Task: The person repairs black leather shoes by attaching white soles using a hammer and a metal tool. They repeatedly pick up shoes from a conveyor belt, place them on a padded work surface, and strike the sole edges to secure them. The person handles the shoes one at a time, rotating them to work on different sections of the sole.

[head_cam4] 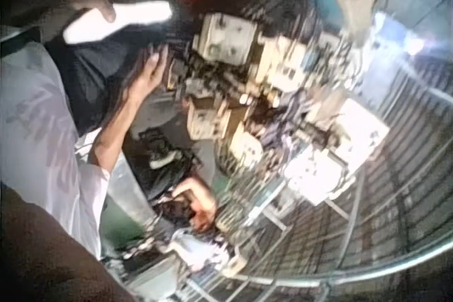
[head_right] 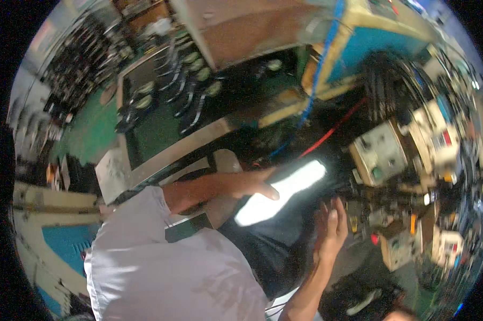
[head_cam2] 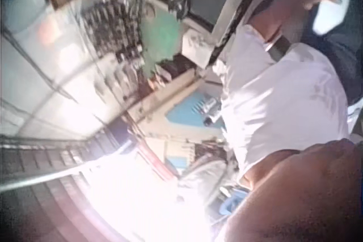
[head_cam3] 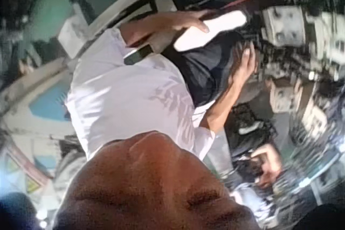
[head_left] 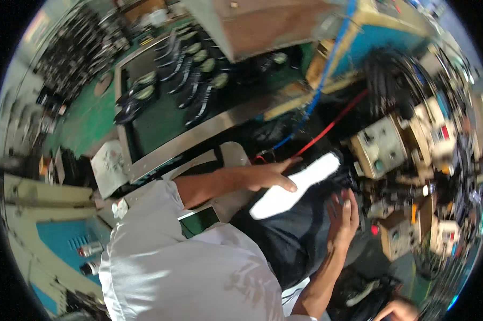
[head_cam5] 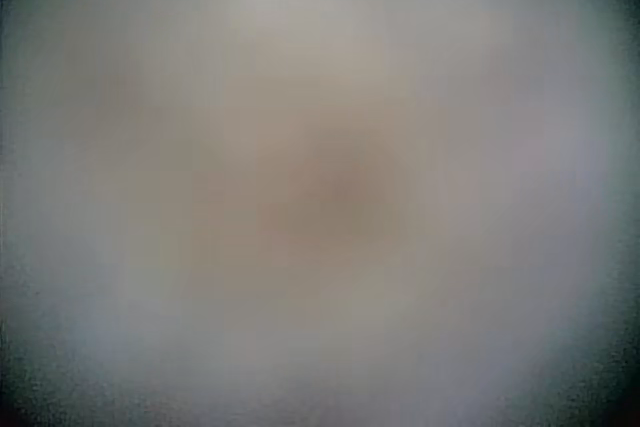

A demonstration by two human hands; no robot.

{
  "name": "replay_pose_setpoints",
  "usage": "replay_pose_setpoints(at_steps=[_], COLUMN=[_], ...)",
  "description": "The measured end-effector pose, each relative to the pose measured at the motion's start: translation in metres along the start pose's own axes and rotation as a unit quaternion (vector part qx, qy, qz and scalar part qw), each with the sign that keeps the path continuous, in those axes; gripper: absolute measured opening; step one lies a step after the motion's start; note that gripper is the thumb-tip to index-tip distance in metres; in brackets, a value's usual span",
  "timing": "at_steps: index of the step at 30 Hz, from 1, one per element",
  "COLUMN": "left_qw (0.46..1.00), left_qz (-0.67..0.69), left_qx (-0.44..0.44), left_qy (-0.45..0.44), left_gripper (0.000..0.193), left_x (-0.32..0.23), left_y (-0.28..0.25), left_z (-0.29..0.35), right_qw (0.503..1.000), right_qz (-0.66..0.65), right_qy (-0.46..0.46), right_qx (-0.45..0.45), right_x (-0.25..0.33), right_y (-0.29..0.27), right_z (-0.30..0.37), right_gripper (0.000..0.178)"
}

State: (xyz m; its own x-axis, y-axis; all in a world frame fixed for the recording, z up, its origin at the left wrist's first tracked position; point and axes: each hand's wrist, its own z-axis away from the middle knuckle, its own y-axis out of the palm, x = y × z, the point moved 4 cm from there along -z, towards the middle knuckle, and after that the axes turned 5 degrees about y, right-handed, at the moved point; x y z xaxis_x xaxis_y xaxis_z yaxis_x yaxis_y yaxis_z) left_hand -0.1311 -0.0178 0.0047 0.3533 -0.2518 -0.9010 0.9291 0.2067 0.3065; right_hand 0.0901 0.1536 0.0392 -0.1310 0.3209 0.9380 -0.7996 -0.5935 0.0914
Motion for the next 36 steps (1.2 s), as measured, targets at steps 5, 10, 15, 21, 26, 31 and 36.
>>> replay_pose_setpoints(at_steps=[5,10,15,21,26,31,36], left_qw=[0.921,0.749,0.497,0.464,0.435,0.396,0.442], left_qz=[-0.244,-0.339,-0.594,-0.646,-0.640,-0.647,-0.585], left_qx=[-0.297,-0.556,-0.516,-0.447,-0.435,-0.458,-0.458], left_qy=[0.062,-0.121,-0.365,-0.410,-0.461,-0.463,-0.503], left_gripper=[0.125,0.121,0.107,0.102,0.092,0.089,0.082], left_x=[0.020,0.028,0.139,0.176,0.163,0.158,0.128], left_y=[-0.184,-0.291,-0.358,-0.380,-0.418,-0.447,-0.479], left_z=[0.108,0.247,0.347,0.364,0.358,0.358,0.351], right_qw=[0.999,0.992,0.990,0.987,0.980,0.975,0.971], right_qz=[0.010,-0.009,-0.006,0.064,0.126,0.164,0.173], right_qy=[0.037,0.090,0.107,0.132,0.148,0.145,0.150], right_qx=[0.004,-0.088,-0.088,-0.071,-0.047,-0.032,-0.069], right_x=[-0.047,-0.081,-0.090,-0.071,-0.071,-0.058,-0.049], right_y=[-0.048,-0.115,-0.129,-0.097,-0.062,-0.041,-0.076], right_z=[-0.023,-0.024,-0.036,-0.045,-0.055,-0.052,-0.050], right_gripper=[0.060,0.047,0.037,0.037,0.038,0.039,0.040])
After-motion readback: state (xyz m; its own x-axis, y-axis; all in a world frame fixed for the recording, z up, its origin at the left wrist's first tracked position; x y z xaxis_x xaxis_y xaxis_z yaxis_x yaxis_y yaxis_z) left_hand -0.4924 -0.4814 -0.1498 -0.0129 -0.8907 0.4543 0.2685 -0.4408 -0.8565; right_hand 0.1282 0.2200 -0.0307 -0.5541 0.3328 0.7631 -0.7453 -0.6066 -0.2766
